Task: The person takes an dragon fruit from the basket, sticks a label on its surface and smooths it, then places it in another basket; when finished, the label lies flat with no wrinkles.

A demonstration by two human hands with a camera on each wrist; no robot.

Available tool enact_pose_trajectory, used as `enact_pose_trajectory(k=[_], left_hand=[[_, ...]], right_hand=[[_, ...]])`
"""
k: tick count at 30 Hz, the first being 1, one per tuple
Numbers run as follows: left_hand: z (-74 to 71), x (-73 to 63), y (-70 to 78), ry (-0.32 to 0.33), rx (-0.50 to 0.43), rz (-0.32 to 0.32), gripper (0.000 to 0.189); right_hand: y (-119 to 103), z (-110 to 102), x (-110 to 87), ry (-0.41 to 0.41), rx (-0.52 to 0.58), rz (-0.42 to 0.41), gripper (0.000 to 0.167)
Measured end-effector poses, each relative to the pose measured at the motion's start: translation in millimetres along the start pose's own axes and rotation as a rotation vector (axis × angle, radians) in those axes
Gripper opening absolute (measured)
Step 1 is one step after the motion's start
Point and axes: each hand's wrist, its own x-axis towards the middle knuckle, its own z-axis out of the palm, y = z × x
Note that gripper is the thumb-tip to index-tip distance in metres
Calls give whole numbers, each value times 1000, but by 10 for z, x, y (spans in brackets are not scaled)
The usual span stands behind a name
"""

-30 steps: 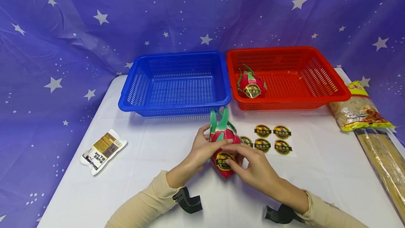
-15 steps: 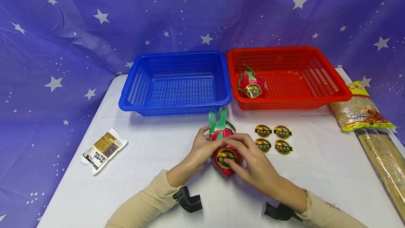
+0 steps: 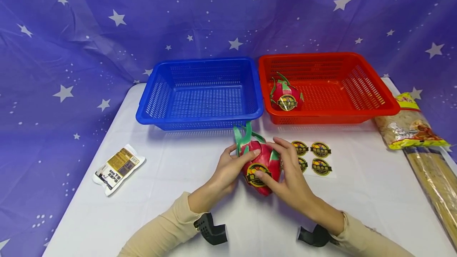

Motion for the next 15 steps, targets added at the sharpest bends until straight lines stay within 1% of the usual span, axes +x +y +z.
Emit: enact_pose_trajectory(k=[2, 4, 8, 11, 15], left_hand=[[14, -23, 4, -4, -44, 5, 78], [25, -42, 6, -6, -68, 4, 74], [37, -73, 11, 3, -98, -10, 73], [39, -83, 16, 11, -119, -23, 73], [32, -77, 20, -14, -153, -36, 65]], right_hand=[[0, 24, -7, 17, 28, 25, 75], [1, 46, -15, 30, 65, 56, 76], [17, 80, -25, 37, 147, 149, 75], [31, 92, -27, 20, 218, 249, 73], [37, 96, -26, -26, 297, 369, 69]])
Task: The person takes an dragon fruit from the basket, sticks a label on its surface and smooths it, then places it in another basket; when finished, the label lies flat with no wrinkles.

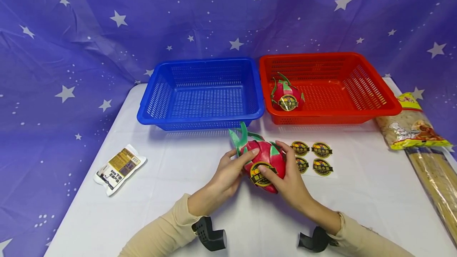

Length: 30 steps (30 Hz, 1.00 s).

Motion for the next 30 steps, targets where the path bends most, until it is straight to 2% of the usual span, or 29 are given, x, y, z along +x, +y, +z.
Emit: enact_pose_trajectory(k=[3, 9, 16, 20, 24, 30], left_hand=[[-10, 7, -5, -19, -13, -8, 58], [-18, 10, -7, -26, -11, -9, 56], [-19, 9, 30, -4, -21, -20, 66], [-24, 4, 52, 3, -20, -25, 69], [-27, 1, 57, 1, -27, -24, 68], [-20, -4, 42, 10, -41, -28, 70]], right_hand=[[4, 1, 8, -24, 26, 29, 66], [-13, -32, 22, -89, 99, 23, 62], [-13, -67, 35, -185, 195, -29, 53], [-6, -93, 45, -229, 185, -60, 48], [-10, -115, 60, -251, 181, -56, 45], [-6, -119, 72, -229, 167, -53, 44]])
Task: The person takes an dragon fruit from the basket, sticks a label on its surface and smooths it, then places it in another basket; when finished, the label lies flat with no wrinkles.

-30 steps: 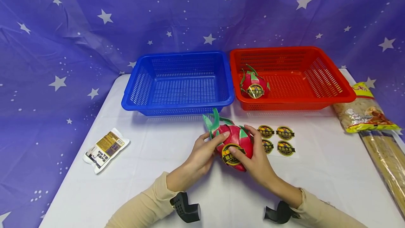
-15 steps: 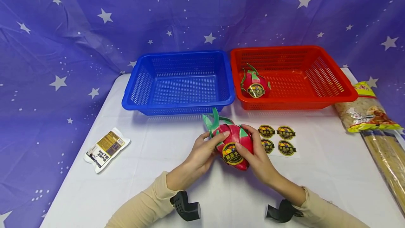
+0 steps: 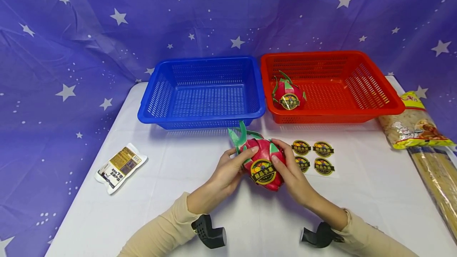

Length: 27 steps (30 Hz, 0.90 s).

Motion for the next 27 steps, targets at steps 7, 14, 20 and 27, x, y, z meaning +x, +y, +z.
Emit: enact_pose_trajectory(k=[7, 14, 20, 27], left_hand=[[8, 1, -19, -14, -1, 11, 69], [-1, 9, -54, -4, 27, 20, 75], [11, 5, -93, 16, 58, 48, 77], [45, 17, -153, 18, 54, 91, 74]], right_hand=[[19, 21, -9, 74, -121, 50, 72], [20, 55, 0, 117, -262, 125, 97], [2, 72, -31, 142, -356, 115, 106], [20, 110, -34, 204, -385, 14, 103]])
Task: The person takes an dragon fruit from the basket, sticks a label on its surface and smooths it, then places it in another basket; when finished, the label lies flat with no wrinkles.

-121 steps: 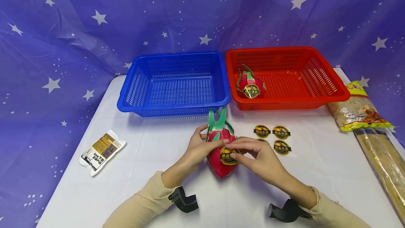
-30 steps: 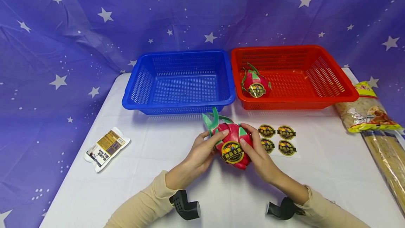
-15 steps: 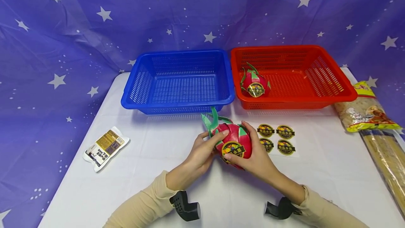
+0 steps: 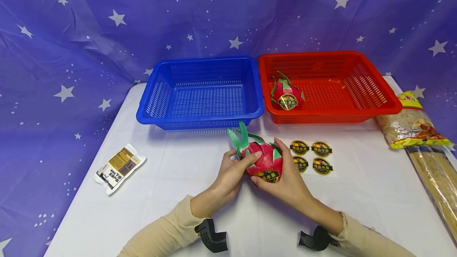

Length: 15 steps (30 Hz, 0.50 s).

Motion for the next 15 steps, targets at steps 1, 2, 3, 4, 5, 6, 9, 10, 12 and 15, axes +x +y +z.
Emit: enact_pose_trajectory(k=[1, 2, 3, 4, 5, 6, 9, 10, 12, 15], left_hand=[[2, 0, -8, 0, 1, 2, 74], [4, -2, -12, 2, 2, 2, 74], [4, -1, -17, 4, 4, 0, 74], [4, -2, -19, 7, 7, -1, 74], [4, -1, -21, 9, 10, -3, 74], [2, -2, -21, 11, 14, -7, 74], [-9, 7, -23, 10, 22, -16, 75], [-13, 9, -23, 9, 27, -19, 76], [-20, 11, -18, 5, 32, -27, 77], [-20, 12, -13, 2, 43, -23, 77]], right_hand=[[7, 7, -1, 7, -2, -5, 102], [12, 12, -1, 13, -6, -8, 101], [14, 14, -2, 14, -11, -6, 100], [15, 15, -1, 14, -14, -6, 100], [14, 13, 0, 9, -14, -5, 100], [12, 7, 2, -1, -14, 1, 100], [-8, -30, 10, -59, 9, 36, 101], [-12, -48, 15, -86, 20, 59, 101], [-24, -88, 30, -143, 48, 114, 100], [-29, -147, 64, -214, 78, 188, 97]])
